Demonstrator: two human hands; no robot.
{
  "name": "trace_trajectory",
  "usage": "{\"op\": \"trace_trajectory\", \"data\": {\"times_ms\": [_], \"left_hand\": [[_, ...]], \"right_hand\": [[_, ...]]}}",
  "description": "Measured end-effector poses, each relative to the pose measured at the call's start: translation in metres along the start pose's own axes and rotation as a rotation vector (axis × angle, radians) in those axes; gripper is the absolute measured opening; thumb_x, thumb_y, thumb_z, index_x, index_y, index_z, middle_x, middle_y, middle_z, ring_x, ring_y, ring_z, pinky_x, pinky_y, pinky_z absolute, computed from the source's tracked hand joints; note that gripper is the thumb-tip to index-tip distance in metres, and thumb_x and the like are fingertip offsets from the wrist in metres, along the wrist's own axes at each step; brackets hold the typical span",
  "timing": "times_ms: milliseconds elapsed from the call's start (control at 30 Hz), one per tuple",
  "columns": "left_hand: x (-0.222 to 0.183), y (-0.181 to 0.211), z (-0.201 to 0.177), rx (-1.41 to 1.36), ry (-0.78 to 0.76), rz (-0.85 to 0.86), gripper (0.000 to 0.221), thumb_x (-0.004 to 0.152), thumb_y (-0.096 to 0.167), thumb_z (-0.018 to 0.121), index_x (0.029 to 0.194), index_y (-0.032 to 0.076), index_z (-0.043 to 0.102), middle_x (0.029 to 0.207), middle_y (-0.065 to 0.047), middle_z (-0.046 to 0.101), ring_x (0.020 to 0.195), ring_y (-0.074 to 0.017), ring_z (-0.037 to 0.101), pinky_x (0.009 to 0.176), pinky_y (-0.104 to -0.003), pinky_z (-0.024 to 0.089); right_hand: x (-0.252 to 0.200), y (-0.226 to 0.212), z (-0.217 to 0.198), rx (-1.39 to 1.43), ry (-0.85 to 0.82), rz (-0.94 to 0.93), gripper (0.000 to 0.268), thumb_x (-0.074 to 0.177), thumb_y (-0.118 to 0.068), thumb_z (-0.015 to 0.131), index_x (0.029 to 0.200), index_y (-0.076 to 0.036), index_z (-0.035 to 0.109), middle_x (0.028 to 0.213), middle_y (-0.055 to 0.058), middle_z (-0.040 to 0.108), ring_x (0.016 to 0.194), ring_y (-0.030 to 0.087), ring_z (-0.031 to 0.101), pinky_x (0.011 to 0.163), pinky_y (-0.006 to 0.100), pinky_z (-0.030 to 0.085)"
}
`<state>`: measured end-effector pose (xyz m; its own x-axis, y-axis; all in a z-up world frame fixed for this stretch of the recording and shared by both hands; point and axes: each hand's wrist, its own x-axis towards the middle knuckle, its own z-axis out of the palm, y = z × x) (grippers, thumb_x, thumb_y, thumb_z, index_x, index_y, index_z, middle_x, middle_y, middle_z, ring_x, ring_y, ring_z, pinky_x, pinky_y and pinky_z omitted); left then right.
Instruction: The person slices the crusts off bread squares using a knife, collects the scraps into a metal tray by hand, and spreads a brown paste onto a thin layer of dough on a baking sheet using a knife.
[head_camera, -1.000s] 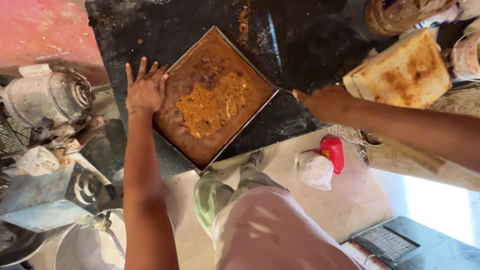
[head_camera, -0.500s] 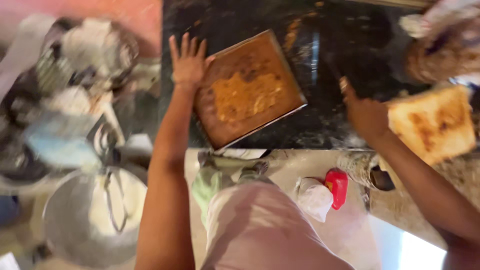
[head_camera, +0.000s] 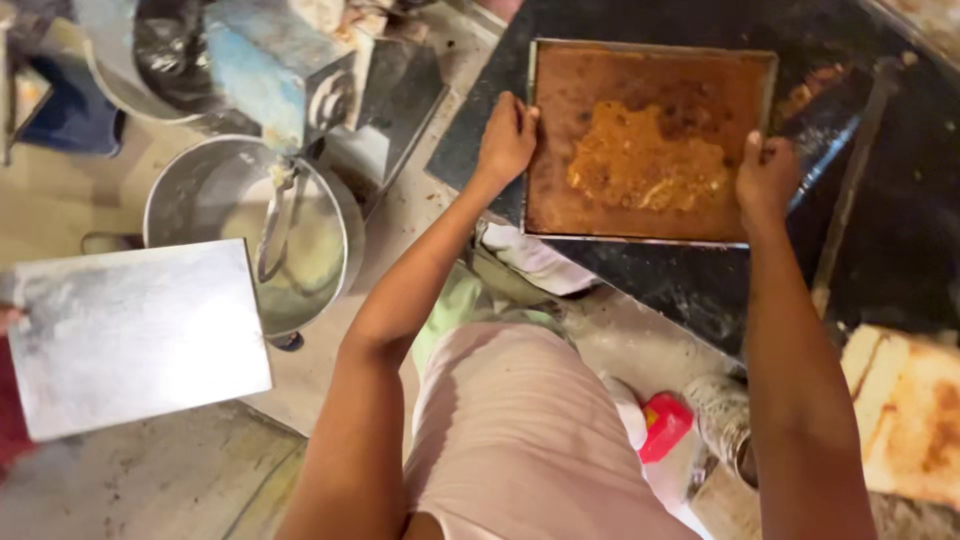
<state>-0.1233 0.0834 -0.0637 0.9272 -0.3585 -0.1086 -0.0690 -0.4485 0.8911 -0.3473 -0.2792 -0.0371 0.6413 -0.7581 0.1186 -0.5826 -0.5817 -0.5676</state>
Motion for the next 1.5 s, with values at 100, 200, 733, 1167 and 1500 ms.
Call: {"op": "trace_trajectory", "data": {"times_ms": [100, 200, 733, 1167, 1500], "left_hand": [[0.01, -0.004, 0.015, 0.113, 0.158, 0.136, 0.034, 0.1, 0.039, 0.068, 0.098, 0.006, 0.063, 0.104, -0.019, 0.067, 0.103, -0.0417, 0.064, 0.092, -0.051, 0.05], [0.024, 0.003, 0.02, 0.068, 0.281, 0.061, 0.059, 0.09, 0.049, 0.076, 0.111, -0.002, 0.054, 0.107, -0.027, 0.062, 0.1, -0.0458, 0.062, 0.087, -0.054, 0.05], [0.09, 0.146, -0.027, -0.946, -0.201, 0.257, 0.089, 0.099, 0.074, 0.031, 0.155, 0.005, 0.035, 0.151, -0.004, 0.051, 0.14, -0.0179, 0.046, 0.123, -0.034, 0.033], [0.011, -0.002, -0.021, 0.179, -0.323, 0.515, 0.065, 0.116, 0.046, 0.048, 0.156, -0.005, 0.047, 0.159, -0.034, 0.04, 0.153, -0.0455, 0.027, 0.12, -0.055, 0.007], [-0.012, 0.132, -0.041, -0.328, -0.37, 0.183, 0.077, 0.096, 0.041, 0.072, 0.149, -0.007, 0.042, 0.147, -0.018, 0.054, 0.134, -0.0221, 0.052, 0.112, -0.034, 0.037]], "right_hand": [[-0.006, 0.011, 0.009, -0.029, 0.086, 0.07, 0.04, 0.105, -0.04, 0.071, 0.092, -0.004, 0.059, 0.087, 0.015, 0.06, 0.083, 0.034, 0.057, 0.079, 0.047, 0.047], [-0.037, 0.009, 0.003, 0.017, 0.043, 0.276, 0.039, 0.106, -0.043, 0.065, 0.095, -0.006, 0.059, 0.096, 0.014, 0.061, 0.09, 0.028, 0.057, 0.082, 0.045, 0.046], [-0.071, -0.096, -0.143, 1.474, 0.227, -0.285, 0.069, 0.119, -0.064, 0.031, 0.151, -0.004, 0.042, 0.149, 0.009, 0.051, 0.143, 0.021, 0.046, 0.127, 0.04, 0.03], [-0.19, -0.025, -0.024, 0.213, 0.16, 0.192, 0.054, 0.106, -0.037, 0.067, 0.141, 0.003, 0.063, 0.152, 0.024, 0.053, 0.145, 0.036, 0.037, 0.116, 0.043, 0.029], [-0.148, -0.074, -0.084, 0.783, 0.2, 0.391, 0.034, 0.104, -0.026, 0.068, 0.108, 0.007, 0.074, 0.079, -0.005, 0.053, 0.073, 0.004, 0.045, 0.064, 0.023, 0.04]]}}
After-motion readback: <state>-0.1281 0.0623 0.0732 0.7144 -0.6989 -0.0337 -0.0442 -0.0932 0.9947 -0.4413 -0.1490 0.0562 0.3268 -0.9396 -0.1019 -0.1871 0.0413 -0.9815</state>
